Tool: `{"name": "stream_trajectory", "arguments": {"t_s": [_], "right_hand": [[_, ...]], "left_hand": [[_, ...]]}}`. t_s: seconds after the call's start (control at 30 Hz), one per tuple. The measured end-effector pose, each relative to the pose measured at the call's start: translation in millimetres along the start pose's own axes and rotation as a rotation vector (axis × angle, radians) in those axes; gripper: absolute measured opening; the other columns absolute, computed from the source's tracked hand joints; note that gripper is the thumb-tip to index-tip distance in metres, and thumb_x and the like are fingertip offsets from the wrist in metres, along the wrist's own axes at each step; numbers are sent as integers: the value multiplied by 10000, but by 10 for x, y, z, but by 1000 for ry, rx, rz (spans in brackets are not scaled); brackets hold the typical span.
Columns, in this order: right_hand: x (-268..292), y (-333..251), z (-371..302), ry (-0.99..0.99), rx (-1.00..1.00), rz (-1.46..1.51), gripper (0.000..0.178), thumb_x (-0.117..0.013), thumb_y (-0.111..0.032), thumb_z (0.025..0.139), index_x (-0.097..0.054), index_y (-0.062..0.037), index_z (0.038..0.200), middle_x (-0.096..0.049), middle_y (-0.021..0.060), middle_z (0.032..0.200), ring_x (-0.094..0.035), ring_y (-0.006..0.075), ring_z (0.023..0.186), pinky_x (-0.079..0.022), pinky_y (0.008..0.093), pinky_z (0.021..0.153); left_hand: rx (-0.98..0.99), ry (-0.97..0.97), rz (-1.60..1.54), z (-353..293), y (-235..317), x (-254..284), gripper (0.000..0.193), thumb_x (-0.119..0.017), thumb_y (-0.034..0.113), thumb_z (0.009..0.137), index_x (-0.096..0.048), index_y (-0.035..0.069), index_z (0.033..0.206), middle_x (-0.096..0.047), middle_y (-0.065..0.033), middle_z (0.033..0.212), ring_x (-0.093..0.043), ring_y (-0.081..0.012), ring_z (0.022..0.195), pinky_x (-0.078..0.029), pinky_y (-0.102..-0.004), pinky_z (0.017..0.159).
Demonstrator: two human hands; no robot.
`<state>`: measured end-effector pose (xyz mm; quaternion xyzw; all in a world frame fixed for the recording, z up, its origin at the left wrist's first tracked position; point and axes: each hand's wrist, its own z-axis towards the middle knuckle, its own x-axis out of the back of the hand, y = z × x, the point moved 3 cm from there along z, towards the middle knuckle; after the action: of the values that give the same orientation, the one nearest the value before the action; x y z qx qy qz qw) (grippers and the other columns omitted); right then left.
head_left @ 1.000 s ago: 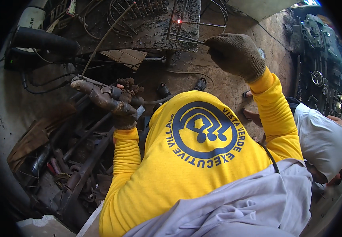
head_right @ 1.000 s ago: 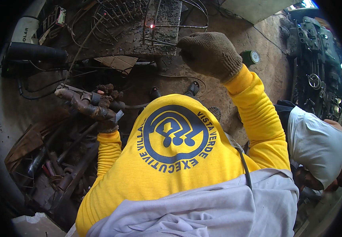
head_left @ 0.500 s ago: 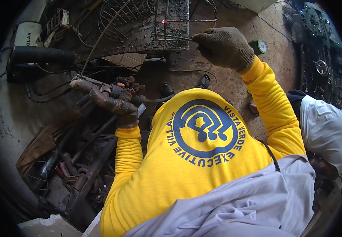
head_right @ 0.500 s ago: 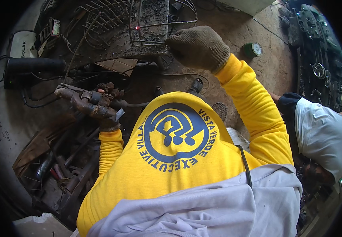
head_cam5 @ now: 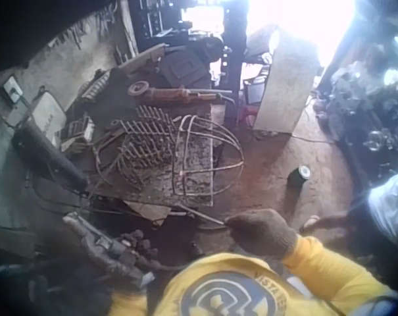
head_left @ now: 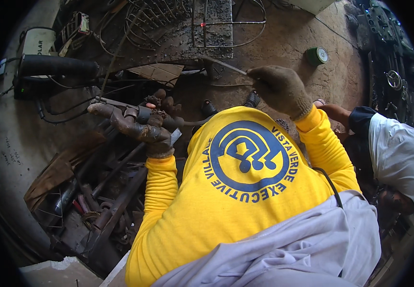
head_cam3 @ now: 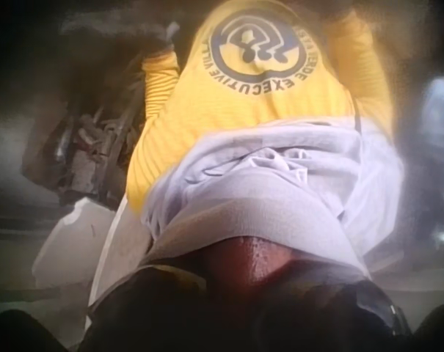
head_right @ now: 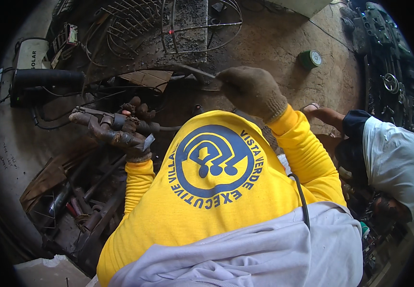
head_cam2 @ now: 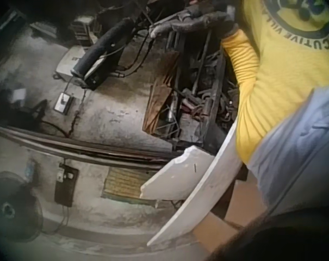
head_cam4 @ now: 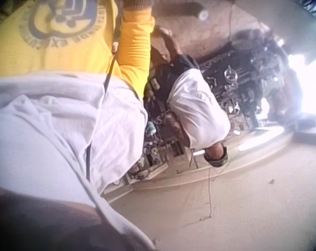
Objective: The person welds metal rods together to form a circular frame structure using a welding tool and then uses a machine to bend metal rods.
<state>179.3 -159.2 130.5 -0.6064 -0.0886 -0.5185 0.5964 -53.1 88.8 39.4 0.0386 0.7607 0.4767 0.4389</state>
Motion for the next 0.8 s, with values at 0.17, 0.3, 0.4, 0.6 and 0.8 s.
{"name": "stream_trajectory", "arguments": {"t_s": [0.17, 0.3, 0.4, 0.6, 0.8], "right_hand": [[-247, -132, 28, -60, -135, 253, 229, -713, -158, 881, -736, -41, 1076, -738, 164, 940, -725, 305, 793, -591, 361, 729], [-307, -187, 50, -103, -141, 300, 222, -714, -161, 888, -736, -45, 1076, -737, 165, 933, -724, 300, 786, -586, 361, 717], [-447, -234, 119, -165, -132, 337, 247, -709, -212, 894, -735, -54, 1081, -737, 162, 945, -720, 311, 804, -581, 376, 745], [-539, -290, 267, -325, -56, 375, 289, -701, -208, 904, -720, -23, 1125, -737, 185, 1019, -718, 335, 905, -572, 408, 837], [-475, 266, 97, -428, -328, 628, 365, -649, -258, 968, -668, -22, 1246, -719, 165, 1146, -706, 276, 978, -562, 377, 876]], "left_hand": [[-27, -170, 90, 99, 42, -67, 306, -709, 118, 911, -571, 64, 1179, -479, -199, 1467, -563, -348, 1288, -629, -531, 881], [64, -234, 125, 170, -8, -17, 296, -643, 104, 945, -529, 52, 1214, -482, -188, 1464, -571, -337, 1281, -632, -485, 878], [226, -290, 52, 194, -26, -182, 289, -615, 105, 952, -518, 62, 1221, -510, -169, 1412, -599, -308, 1227, -627, -444, 874], [19, -95, 21, 188, -116, -398, 286, -627, 117, 925, -546, 87, 1198, -553, -108, 1254, -609, -252, 1093, -597, -426, 872], [-60, -7, -137, 72, -135, -595, 277, -669, 133, 879, -582, 117, 1141, -581, -72, 1104, -616, -231, 980, -593, -428, 832]]}}
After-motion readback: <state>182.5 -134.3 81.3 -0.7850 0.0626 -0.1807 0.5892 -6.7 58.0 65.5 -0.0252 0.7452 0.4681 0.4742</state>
